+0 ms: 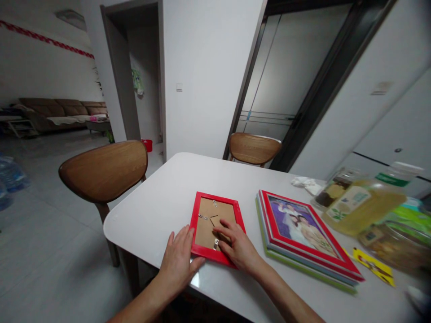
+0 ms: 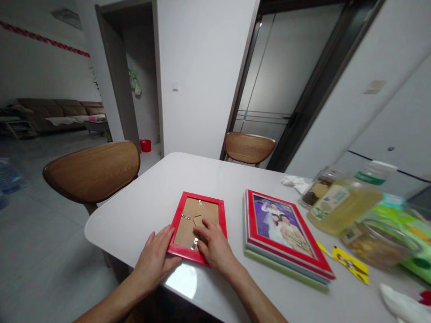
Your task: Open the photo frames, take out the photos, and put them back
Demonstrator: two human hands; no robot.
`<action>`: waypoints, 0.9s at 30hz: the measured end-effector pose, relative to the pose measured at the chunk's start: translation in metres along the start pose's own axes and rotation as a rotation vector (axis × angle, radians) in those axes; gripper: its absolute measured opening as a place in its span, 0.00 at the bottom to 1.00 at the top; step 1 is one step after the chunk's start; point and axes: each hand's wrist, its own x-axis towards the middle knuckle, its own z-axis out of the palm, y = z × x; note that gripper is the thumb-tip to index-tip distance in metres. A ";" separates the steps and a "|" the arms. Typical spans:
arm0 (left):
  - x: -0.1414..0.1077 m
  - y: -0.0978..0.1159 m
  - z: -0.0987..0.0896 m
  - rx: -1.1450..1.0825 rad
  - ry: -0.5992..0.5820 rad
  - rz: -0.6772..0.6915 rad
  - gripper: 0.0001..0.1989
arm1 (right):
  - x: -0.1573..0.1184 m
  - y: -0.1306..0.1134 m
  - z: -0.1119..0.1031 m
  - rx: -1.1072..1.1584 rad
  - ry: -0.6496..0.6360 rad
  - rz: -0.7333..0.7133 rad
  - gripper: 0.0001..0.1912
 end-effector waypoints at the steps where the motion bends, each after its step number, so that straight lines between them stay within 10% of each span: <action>1: 0.000 0.000 0.000 0.022 -0.016 0.002 0.31 | -0.001 0.000 0.000 -0.006 -0.013 -0.003 0.18; 14: 0.011 -0.008 -0.007 -0.106 -0.081 0.248 0.23 | 0.005 -0.008 -0.007 0.040 -0.149 -0.117 0.11; 27: 0.014 -0.008 -0.007 -0.203 -0.058 0.221 0.12 | 0.046 -0.020 0.011 -0.123 0.074 -0.008 0.11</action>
